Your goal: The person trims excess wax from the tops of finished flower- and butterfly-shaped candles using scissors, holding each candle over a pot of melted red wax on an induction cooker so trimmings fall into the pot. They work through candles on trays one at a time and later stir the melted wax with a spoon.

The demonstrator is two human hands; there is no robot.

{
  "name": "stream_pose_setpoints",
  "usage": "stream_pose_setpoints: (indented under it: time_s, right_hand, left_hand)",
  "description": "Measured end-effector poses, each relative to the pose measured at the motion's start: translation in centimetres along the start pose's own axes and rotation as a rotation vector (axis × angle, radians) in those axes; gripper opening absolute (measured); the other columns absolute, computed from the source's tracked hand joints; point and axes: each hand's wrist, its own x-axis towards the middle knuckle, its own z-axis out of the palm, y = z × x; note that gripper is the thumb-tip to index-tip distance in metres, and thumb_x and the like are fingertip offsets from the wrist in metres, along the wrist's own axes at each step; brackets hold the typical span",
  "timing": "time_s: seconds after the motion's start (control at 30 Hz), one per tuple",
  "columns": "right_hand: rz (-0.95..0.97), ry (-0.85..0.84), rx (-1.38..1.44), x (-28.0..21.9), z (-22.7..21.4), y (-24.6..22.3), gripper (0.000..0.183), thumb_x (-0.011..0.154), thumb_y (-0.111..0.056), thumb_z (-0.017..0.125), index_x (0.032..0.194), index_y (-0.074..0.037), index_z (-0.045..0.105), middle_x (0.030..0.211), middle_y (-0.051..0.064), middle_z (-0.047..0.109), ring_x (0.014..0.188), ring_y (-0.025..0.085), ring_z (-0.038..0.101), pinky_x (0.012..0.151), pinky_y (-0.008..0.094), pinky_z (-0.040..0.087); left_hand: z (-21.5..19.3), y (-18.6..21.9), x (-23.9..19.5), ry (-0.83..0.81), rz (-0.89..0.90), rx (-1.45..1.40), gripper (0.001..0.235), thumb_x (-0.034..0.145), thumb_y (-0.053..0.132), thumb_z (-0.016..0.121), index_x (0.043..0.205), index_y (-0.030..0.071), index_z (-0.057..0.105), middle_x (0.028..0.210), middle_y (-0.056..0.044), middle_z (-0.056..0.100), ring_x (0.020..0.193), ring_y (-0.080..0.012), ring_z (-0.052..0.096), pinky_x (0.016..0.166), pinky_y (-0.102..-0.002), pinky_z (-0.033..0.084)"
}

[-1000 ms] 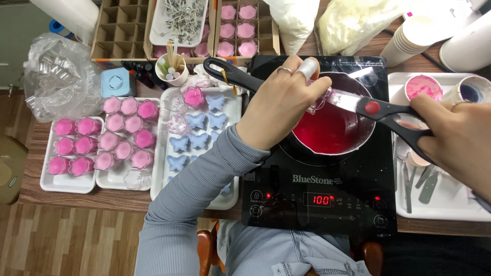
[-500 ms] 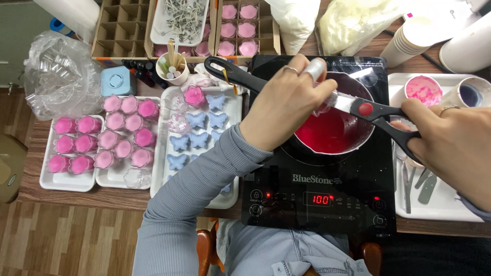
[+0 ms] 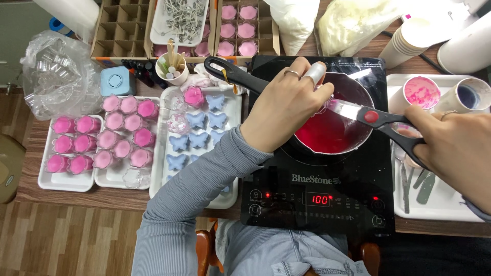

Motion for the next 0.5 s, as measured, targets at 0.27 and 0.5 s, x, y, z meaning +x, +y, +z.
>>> stream_pose_setpoints:
  time_s: [0.27, 0.5]
  right_hand:
    - [0.065, -0.015, 0.035, 0.4, -0.4, -0.3, 0.027, 0.095, -0.043, 0.067, 0.094, -0.016, 0.063, 0.049, -0.004, 0.058, 0.036, 0.009, 0.057, 0.043, 0.024, 0.040]
    - [0.007, 0.040, -0.066, -0.7, -1.1, -1.1, 0.028, 0.094, -0.047, 0.065, 0.092, -0.019, 0.062, 0.053, -0.008, 0.060, 0.038, 0.007, 0.054, 0.046, 0.024, 0.038]
  left_hand:
    - [0.0, 0.5, 0.2, 0.027, 0.000, -0.013, 0.008, 0.090, 0.011, 0.066, 0.087, 0.006, 0.060, 0.101, -0.007, 0.059, 0.098, -0.0233, 0.059, 0.083, -0.034, 0.055]
    - [0.4, 0.0, 0.0, 0.102, -0.014, 0.052, 0.005, 0.088, 0.009, 0.065, 0.092, 0.009, 0.062, 0.112, -0.008, 0.063, 0.107, -0.0238, 0.060, 0.085, -0.033, 0.054]
